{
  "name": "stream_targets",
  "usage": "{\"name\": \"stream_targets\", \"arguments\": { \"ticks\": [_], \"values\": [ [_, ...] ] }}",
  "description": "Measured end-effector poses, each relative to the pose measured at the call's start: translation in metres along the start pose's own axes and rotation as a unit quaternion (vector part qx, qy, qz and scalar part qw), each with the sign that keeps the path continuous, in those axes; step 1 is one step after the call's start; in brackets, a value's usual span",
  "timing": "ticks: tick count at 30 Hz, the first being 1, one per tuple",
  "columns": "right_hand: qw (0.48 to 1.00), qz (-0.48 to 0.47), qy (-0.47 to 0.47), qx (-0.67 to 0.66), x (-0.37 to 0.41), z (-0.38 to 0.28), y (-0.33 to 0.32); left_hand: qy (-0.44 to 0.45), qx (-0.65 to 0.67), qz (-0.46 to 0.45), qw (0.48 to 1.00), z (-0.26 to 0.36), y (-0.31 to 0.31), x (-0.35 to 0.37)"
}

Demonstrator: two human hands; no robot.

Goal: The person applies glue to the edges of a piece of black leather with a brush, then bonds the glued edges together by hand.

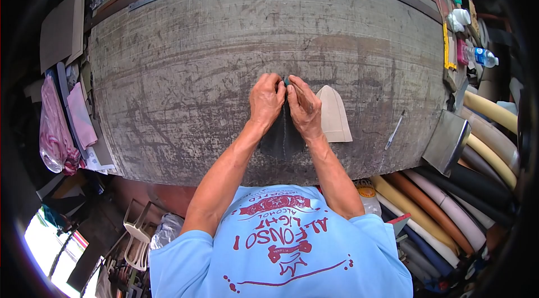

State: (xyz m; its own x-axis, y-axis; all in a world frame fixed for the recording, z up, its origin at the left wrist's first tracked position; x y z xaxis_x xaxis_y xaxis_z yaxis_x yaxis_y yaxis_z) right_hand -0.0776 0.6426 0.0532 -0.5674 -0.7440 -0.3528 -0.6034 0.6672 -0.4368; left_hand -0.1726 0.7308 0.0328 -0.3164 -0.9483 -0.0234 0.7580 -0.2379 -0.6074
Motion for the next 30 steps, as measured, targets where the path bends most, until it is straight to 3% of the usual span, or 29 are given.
{"name": "stream_targets", "arguments": {
  "ticks": [3,6,9,10,13,18,22,26,30],
  "values": [
    [0.986,-0.024,0.16,-0.048,-0.013,0.009,0.004,0.017,-0.011,0.012,1.0,0.0,0.002,-0.001],
    [0.972,-0.041,0.219,-0.077,-0.024,0.007,0.003,-0.003,0.037,0.015,0.999,-0.007,0.001,-0.003],
    [0.977,-0.017,0.204,-0.065,-0.027,0.01,0.001,-0.033,0.088,0.014,0.996,-0.011,-0.001,-0.002],
    [0.96,-0.005,0.257,-0.108,-0.025,0.015,0.0,-0.059,0.099,0.007,0.993,-0.007,-0.005,-0.001],
    [0.962,0.003,0.249,-0.11,-0.035,0.004,-0.021,-0.072,0.072,0.009,0.995,-0.009,-0.007,0.0],
    [0.955,0.105,0.238,-0.14,-0.041,-0.035,-0.063,-0.055,0.103,0.006,0.993,0.017,-0.033,0.008],
    [0.979,-0.033,0.201,0.024,-0.019,-0.044,-0.058,-0.041,0.125,0.013,0.991,0.038,-0.066,0.021],
    [0.988,-0.028,0.154,-0.017,-0.004,-0.07,-0.045,-0.035,0.153,0.022,0.987,0.043,-0.086,0.039],
    [0.979,-0.069,0.192,-0.019,0.009,-0.078,-0.04,0.03,0.145,0.035,0.988,0.053,-0.104,0.051]
  ]
}}
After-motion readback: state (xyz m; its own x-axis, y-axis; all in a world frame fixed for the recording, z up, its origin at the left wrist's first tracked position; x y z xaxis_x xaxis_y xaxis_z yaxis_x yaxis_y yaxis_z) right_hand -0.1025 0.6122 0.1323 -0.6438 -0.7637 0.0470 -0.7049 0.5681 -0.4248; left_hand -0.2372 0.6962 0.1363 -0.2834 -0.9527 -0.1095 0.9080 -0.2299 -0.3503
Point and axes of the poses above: each hand's wrist, its own x-axis away from the middle knuckle, its own y-axis out of the palm, z = x × y, the point moved 6 cm from there along -x, towards the middle knuckle, and after that the axes turned 13 degrees about z, right-handed, at the moved point
